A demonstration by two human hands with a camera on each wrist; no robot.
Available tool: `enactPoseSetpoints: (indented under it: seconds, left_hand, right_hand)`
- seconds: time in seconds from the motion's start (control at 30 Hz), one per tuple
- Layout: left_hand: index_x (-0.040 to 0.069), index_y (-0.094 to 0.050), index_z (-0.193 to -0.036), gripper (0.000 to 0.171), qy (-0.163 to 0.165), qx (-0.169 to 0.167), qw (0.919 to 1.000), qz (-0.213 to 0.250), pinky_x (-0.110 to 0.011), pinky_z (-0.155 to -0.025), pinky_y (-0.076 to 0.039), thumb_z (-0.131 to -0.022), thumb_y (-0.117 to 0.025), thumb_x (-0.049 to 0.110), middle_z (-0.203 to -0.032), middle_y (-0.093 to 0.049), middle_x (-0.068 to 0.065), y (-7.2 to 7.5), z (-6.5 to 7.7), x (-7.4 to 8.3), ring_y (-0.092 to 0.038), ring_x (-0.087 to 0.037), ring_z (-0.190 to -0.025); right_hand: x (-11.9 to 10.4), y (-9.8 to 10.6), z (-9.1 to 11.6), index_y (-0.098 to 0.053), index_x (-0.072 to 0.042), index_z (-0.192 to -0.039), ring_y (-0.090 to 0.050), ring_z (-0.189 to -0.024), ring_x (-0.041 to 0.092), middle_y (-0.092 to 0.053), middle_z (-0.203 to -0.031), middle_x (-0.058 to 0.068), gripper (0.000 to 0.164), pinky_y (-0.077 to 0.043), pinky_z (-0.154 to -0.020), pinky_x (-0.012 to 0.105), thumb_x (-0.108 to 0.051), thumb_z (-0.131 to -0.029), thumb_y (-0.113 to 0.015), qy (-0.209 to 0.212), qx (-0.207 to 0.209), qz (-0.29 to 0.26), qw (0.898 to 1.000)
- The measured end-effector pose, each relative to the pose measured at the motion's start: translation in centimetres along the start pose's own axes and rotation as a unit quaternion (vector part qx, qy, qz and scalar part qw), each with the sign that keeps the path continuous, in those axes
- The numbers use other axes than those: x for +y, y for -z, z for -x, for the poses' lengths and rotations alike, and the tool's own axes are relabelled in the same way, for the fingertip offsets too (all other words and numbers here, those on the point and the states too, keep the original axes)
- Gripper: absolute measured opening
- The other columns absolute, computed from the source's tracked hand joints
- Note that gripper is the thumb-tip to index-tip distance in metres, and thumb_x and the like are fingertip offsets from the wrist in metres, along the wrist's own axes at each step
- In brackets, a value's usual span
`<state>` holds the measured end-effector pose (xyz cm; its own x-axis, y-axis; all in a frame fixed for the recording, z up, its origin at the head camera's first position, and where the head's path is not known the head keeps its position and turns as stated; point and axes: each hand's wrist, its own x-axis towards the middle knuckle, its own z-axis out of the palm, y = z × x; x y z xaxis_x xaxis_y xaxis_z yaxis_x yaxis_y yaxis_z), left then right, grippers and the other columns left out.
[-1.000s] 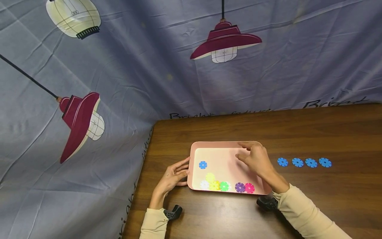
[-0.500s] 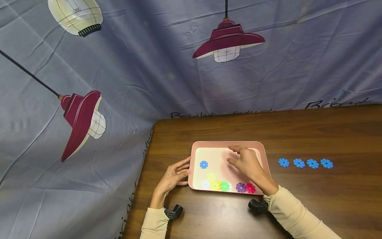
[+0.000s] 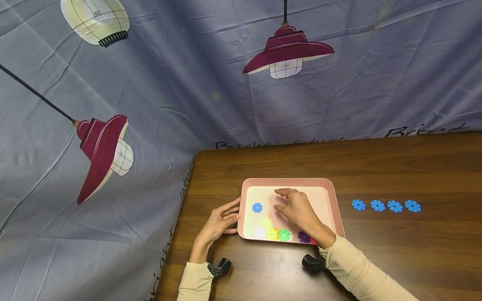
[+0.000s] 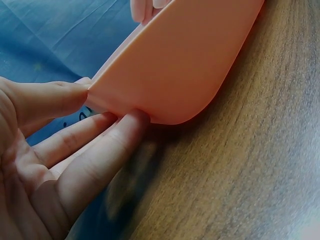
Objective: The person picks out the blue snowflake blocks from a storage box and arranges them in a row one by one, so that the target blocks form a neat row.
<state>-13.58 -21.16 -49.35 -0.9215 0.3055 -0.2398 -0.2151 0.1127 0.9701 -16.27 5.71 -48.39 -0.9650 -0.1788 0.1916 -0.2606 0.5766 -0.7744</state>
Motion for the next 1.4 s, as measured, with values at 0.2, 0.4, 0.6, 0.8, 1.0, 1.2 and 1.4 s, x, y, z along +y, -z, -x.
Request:
enactPoseSetpoints:
  seconds: [0.2, 0.4, 0.6, 0.8, 1.0, 1.2, 1.4]
  left_hand:
    - [0.008, -0.042, -0.15, 0.056, -0.001, -0.001, 1.0, 0.001, -0.043, -0.075, -0.059, -0.097, -0.06, 0.003, -0.139, -0.048, -0.029, 0.1, 0.0, -0.1, -0.057, -0.036, -0.119]
    - [0.008, -0.043, -0.149, 0.056, -0.002, 0.004, 1.0, -0.003, -0.043, -0.075, -0.059, -0.097, -0.061, 0.003, -0.139, -0.049, -0.029, 0.2, 0.0, -0.1, -0.057, -0.035, -0.118]
    - [0.011, -0.045, -0.149, 0.055, -0.005, 0.005, 1.0, -0.004, -0.042, -0.073, -0.059, -0.097, -0.062, 0.006, -0.138, -0.049, -0.027, 0.1, 0.0, 0.0, -0.059, -0.031, -0.115]
    - [0.012, -0.045, -0.149, 0.055, -0.001, 0.002, 1.0, 0.0, -0.042, -0.074, -0.059, -0.097, -0.062, 0.007, -0.139, -0.049, -0.027, 0.1, -0.1, 0.2, -0.058, -0.03, -0.116]
    - [0.013, -0.045, -0.149, 0.055, 0.001, 0.001, 1.0, 0.002, -0.042, -0.074, -0.059, -0.096, -0.062, 0.006, -0.139, -0.049, -0.026, 0.2, -0.2, 0.3, -0.058, -0.03, -0.116]
    - [0.014, -0.046, -0.148, 0.055, -0.002, 0.005, 1.0, 0.0, -0.042, -0.073, -0.059, -0.096, -0.061, 0.005, -0.138, -0.051, -0.025, 0.2, -0.1, 0.3, -0.059, -0.03, -0.116]
    - [0.013, -0.046, -0.148, 0.055, 0.001, 0.002, 1.0, 0.005, -0.042, -0.073, -0.059, -0.097, -0.061, 0.004, -0.139, -0.051, -0.025, 0.1, 0.0, -0.1, -0.059, -0.03, -0.116]
  right_hand:
    - [-0.7, -1.2, -0.1, -0.07, 0.005, -0.115, -0.061, -0.114, 0.037, -0.068, -0.115, 0.02, 0.043, -0.047, -0.098, 0.049, -0.002, -0.074, -0.081, 0.007, -0.012, -0.004, 1.0]
    - [-1.1, -2.1, -0.2, -0.07, 0.006, -0.113, -0.061, -0.113, 0.036, -0.069, -0.115, 0.019, 0.042, -0.048, -0.098, 0.049, -0.002, -0.074, -0.081, 0.021, -0.021, -0.001, 1.0]
    - [-1.7, -2.8, -0.4, -0.071, 0.005, -0.113, -0.062, -0.111, 0.035, -0.069, -0.114, 0.017, 0.042, -0.049, -0.096, 0.048, -0.003, -0.073, -0.081, 0.02, -0.028, -0.003, 0.999]
    - [-2.0, -3.3, -0.6, -0.071, 0.004, -0.114, -0.063, -0.109, 0.033, -0.069, -0.113, 0.018, 0.042, -0.05, -0.093, 0.047, -0.001, -0.073, -0.08, 0.011, -0.037, -0.009, 0.999]
    - [-2.0, -3.7, -0.8, -0.071, 0.005, -0.112, -0.063, -0.106, 0.032, -0.07, -0.111, 0.018, 0.041, -0.05, -0.093, 0.046, 0.001, -0.072, -0.079, 0.023, -0.044, -0.002, 0.999]
    - [-2.0, -4.3, -1.0, -0.071, 0.007, -0.109, -0.062, -0.109, 0.033, -0.07, -0.11, 0.017, 0.038, -0.048, -0.097, 0.047, 0.002, -0.072, -0.077, 0.029, -0.051, -0.002, 0.998]
    - [-2.1, -4.7, -0.8, -0.073, 0.005, -0.106, -0.063, -0.105, 0.032, -0.071, -0.108, 0.016, 0.035, -0.05, -0.094, 0.046, 0.0, -0.072, -0.079, 0.028, -0.056, 0.011, 0.998]
